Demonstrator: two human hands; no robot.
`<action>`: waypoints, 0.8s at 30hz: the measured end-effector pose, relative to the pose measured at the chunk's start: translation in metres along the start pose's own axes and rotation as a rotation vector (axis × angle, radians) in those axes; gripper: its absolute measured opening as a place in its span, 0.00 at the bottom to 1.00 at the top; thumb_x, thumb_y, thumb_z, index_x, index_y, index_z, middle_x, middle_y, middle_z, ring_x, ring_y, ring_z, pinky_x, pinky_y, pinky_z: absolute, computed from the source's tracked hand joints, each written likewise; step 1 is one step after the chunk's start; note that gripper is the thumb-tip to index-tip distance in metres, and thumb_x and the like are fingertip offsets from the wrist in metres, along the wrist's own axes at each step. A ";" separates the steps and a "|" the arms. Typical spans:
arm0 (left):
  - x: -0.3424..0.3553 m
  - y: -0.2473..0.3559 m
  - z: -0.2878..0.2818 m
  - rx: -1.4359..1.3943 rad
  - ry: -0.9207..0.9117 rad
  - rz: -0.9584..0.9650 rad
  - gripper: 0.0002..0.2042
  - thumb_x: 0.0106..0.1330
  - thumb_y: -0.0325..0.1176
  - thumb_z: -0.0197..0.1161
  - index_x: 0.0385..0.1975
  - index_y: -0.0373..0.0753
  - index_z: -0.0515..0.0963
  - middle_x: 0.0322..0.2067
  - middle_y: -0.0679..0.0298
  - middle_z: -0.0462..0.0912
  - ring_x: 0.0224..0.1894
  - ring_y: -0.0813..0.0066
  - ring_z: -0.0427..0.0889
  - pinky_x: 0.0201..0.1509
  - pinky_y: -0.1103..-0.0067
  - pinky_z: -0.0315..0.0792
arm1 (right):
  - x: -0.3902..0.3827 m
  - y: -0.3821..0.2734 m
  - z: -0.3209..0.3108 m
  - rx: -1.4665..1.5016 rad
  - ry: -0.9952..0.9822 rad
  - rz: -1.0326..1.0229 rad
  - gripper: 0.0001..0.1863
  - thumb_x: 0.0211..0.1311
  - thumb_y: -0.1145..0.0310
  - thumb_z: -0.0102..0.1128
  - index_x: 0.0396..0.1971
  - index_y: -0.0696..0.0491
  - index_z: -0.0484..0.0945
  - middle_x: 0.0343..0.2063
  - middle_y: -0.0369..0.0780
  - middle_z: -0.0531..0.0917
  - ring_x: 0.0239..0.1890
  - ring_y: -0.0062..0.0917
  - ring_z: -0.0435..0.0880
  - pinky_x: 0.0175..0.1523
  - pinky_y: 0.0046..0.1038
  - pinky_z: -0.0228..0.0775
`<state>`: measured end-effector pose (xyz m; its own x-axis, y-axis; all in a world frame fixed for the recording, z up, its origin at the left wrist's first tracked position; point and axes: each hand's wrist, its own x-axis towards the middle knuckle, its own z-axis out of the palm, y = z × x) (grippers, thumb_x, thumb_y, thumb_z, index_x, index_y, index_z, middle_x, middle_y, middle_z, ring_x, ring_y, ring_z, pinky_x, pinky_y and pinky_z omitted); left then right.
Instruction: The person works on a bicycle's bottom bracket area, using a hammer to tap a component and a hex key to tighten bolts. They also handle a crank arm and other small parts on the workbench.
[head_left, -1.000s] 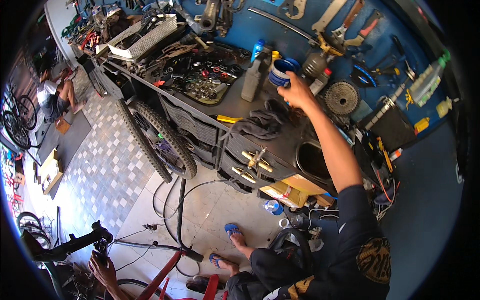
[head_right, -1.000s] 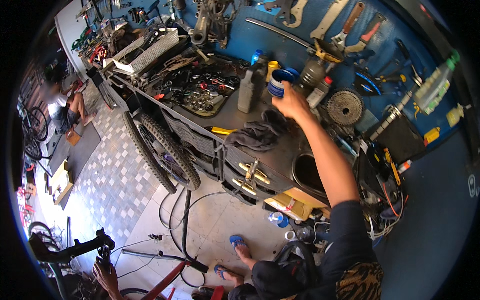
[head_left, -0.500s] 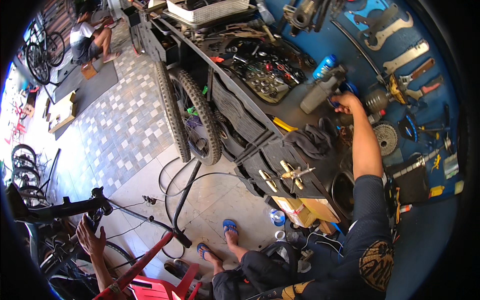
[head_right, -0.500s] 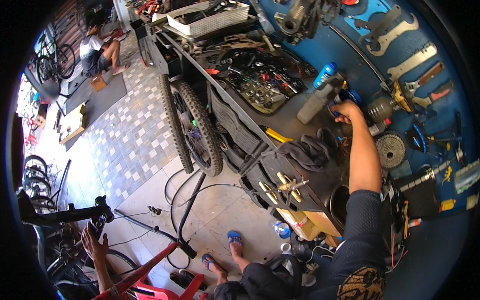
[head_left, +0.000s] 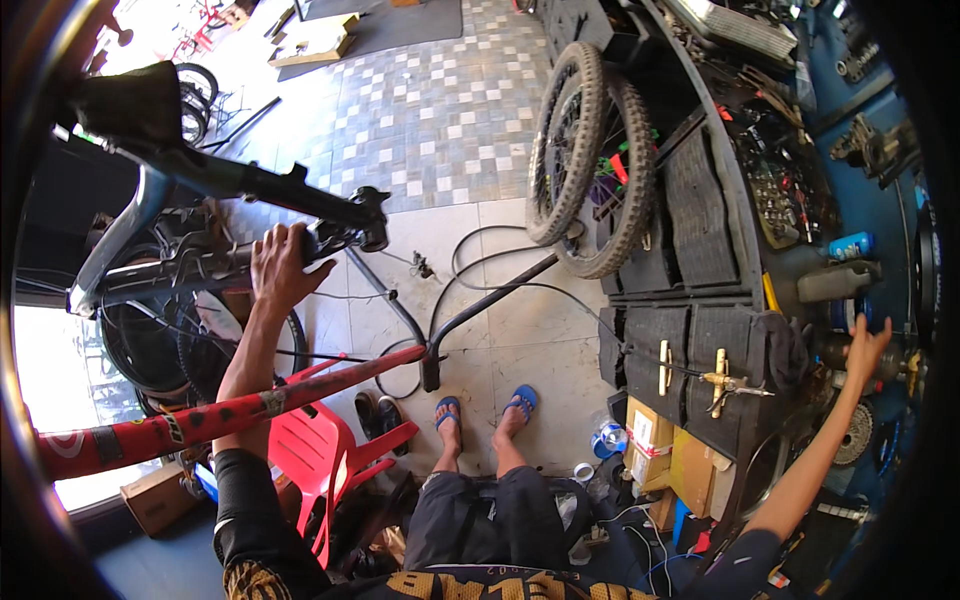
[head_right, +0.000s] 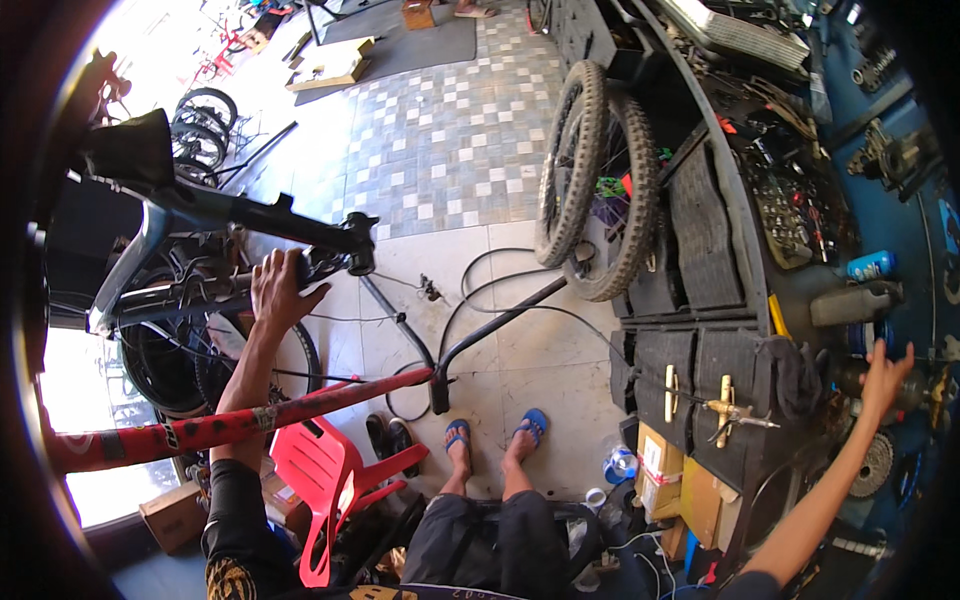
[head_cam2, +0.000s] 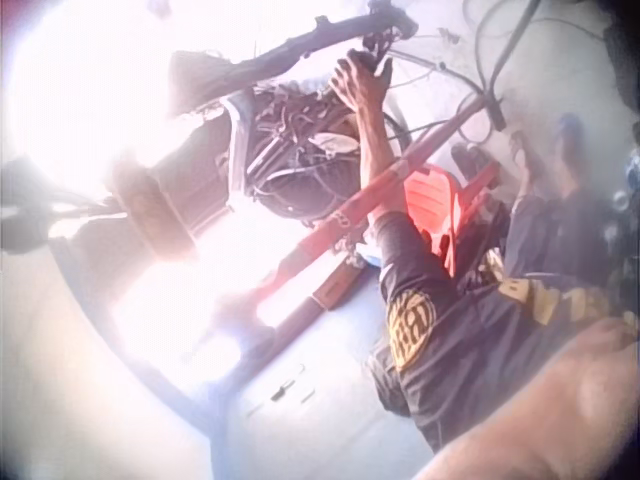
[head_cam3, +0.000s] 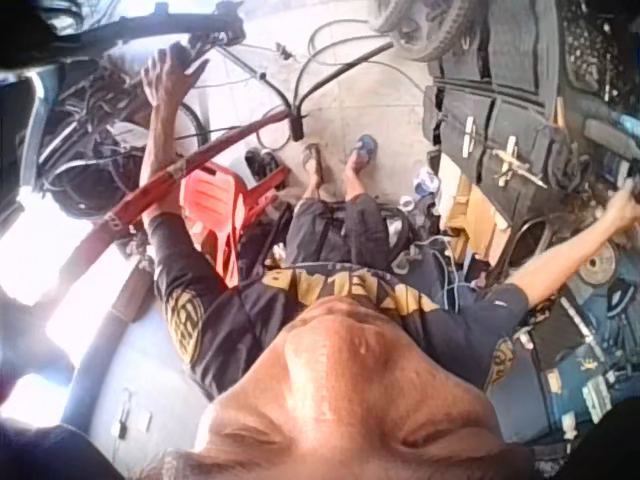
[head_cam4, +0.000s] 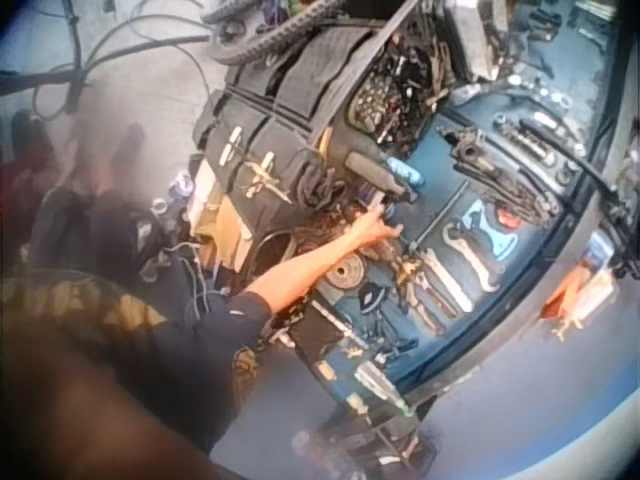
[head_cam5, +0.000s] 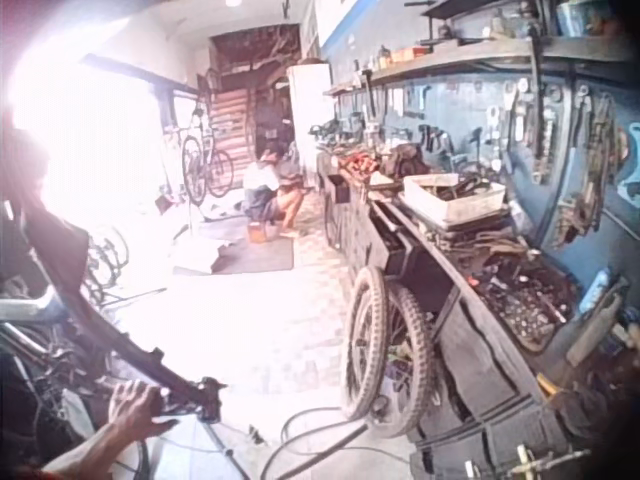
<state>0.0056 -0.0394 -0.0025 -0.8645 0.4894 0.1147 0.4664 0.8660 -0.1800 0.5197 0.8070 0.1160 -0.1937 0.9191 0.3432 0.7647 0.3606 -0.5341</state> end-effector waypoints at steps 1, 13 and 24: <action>0.005 0.001 -0.002 0.015 -0.049 -0.028 0.37 0.54 0.61 0.82 0.57 0.42 0.79 0.50 0.56 0.82 0.57 0.53 0.82 0.61 0.55 0.72 | -0.038 -0.027 -0.007 0.126 0.041 -0.063 0.37 0.81 0.56 0.63 0.82 0.49 0.59 0.33 0.37 0.84 0.20 0.16 0.73 0.19 0.23 0.60; 0.024 -0.008 0.004 -0.148 -0.167 -0.029 0.35 0.56 0.62 0.80 0.53 0.41 0.80 0.47 0.57 0.91 0.54 0.54 0.90 0.60 0.58 0.79 | -0.496 -0.361 0.171 0.577 -0.979 -0.787 0.37 0.64 0.73 0.68 0.75 0.44 0.71 0.37 0.42 0.90 0.26 0.37 0.87 0.35 0.38 0.81; 0.026 -0.010 0.010 -0.183 -0.198 -0.045 0.35 0.56 0.62 0.78 0.53 0.40 0.80 0.47 0.55 0.90 0.53 0.53 0.90 0.62 0.56 0.78 | -0.546 -0.424 0.259 0.108 -0.896 -0.989 0.47 0.68 0.66 0.65 0.86 0.32 0.55 0.36 0.54 0.87 0.31 0.50 0.92 0.37 0.51 0.89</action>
<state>-0.0236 -0.0367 -0.0077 -0.8964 0.4364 -0.0779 0.4376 0.8992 0.0028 0.1421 0.1936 -0.0448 -0.9991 0.0377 0.0194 0.0258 0.9028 -0.4294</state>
